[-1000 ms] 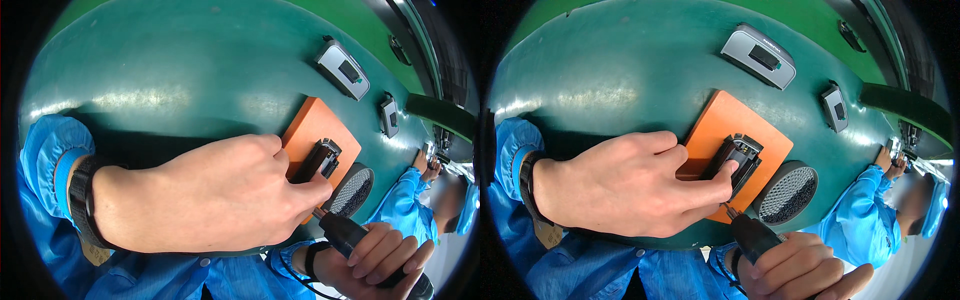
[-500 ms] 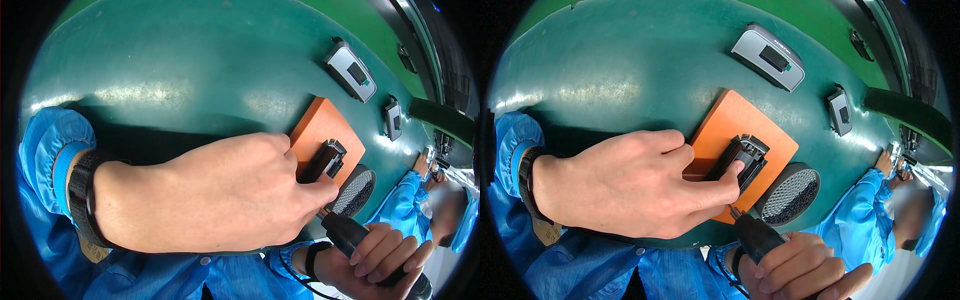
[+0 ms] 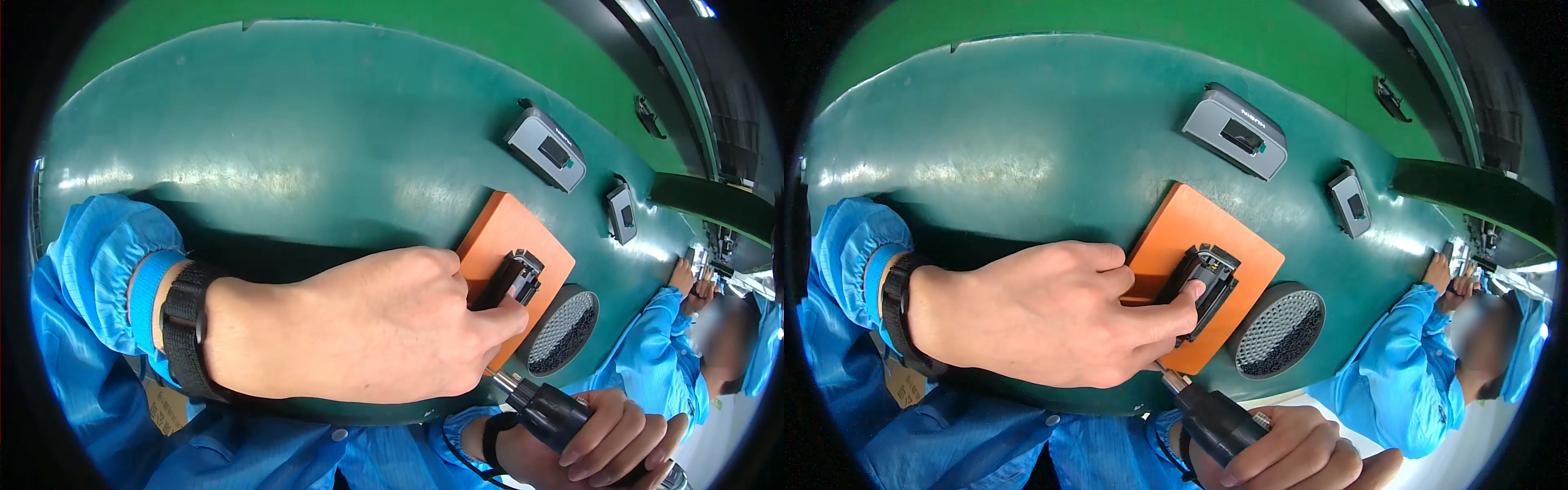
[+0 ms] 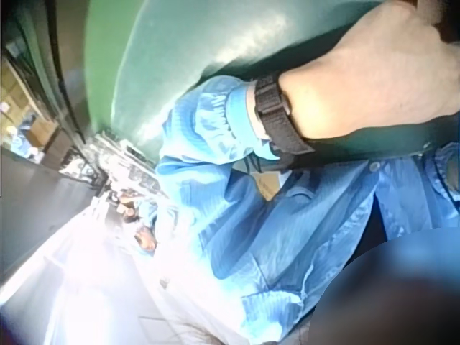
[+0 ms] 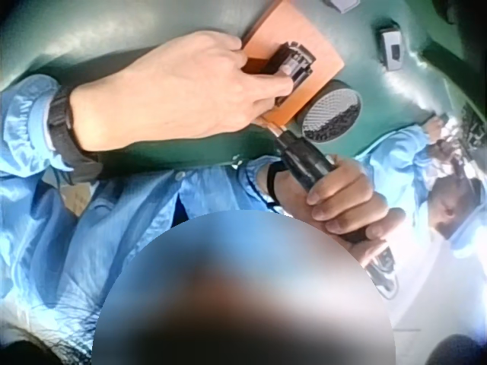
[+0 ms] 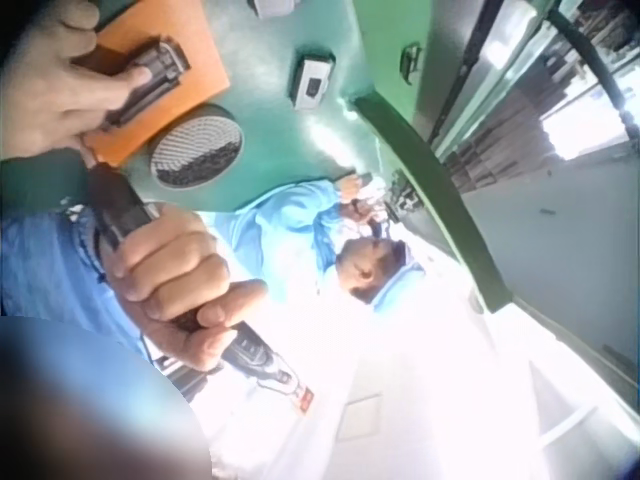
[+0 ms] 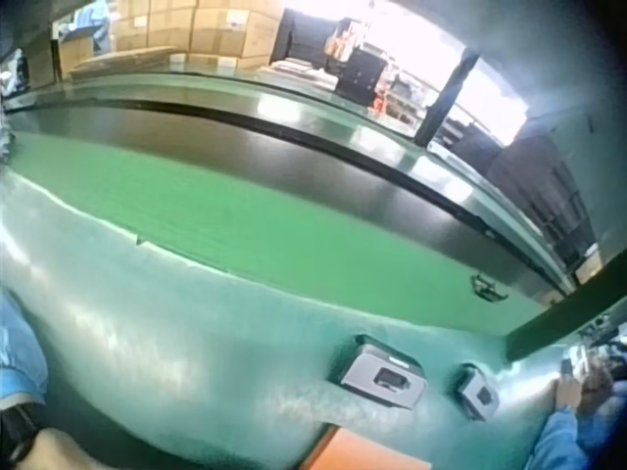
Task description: Assembling plastic and electronic components at a factory workbench using an electric screwdriver.
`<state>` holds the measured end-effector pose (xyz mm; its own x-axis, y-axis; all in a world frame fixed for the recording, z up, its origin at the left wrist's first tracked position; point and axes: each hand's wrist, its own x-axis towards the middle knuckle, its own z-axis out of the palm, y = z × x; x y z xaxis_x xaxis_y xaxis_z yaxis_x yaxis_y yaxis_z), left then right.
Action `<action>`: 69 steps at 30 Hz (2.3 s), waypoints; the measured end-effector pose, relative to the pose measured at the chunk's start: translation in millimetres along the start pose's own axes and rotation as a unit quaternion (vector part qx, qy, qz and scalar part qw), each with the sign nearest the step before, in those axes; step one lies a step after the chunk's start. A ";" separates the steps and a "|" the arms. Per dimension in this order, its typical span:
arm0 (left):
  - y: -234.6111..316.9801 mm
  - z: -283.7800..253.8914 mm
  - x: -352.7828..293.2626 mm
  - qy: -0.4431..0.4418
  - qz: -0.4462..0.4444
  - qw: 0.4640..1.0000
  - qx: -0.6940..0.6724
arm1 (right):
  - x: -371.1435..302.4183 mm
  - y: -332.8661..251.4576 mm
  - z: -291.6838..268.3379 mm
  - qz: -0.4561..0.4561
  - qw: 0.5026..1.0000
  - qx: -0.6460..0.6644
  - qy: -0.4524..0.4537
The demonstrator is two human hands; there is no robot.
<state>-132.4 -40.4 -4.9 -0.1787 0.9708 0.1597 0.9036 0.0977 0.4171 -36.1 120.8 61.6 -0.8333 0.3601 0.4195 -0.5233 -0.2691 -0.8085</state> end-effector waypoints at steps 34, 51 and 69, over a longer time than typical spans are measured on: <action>-0.5 6.7 -4.1 0.022 -0.007 0.999 0.043 | -4.4 -6.3 -4.6 0.004 0.996 -0.092 -0.019; 1.3 9.0 -5.8 0.027 -0.018 0.999 -0.002 | -8.0 13.7 -8.7 0.024 0.989 -0.126 -0.073; 1.4 6.3 4.0 0.003 0.019 0.996 0.087 | 2.6 -22.1 -47.8 -0.119 0.982 -0.114 0.088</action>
<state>-129.4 -35.0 -9.4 -0.1451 0.9734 0.1775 0.9636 0.0982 0.2488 -18.2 170.4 60.9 -0.6375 0.5435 0.5461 -0.6294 0.0415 -0.7760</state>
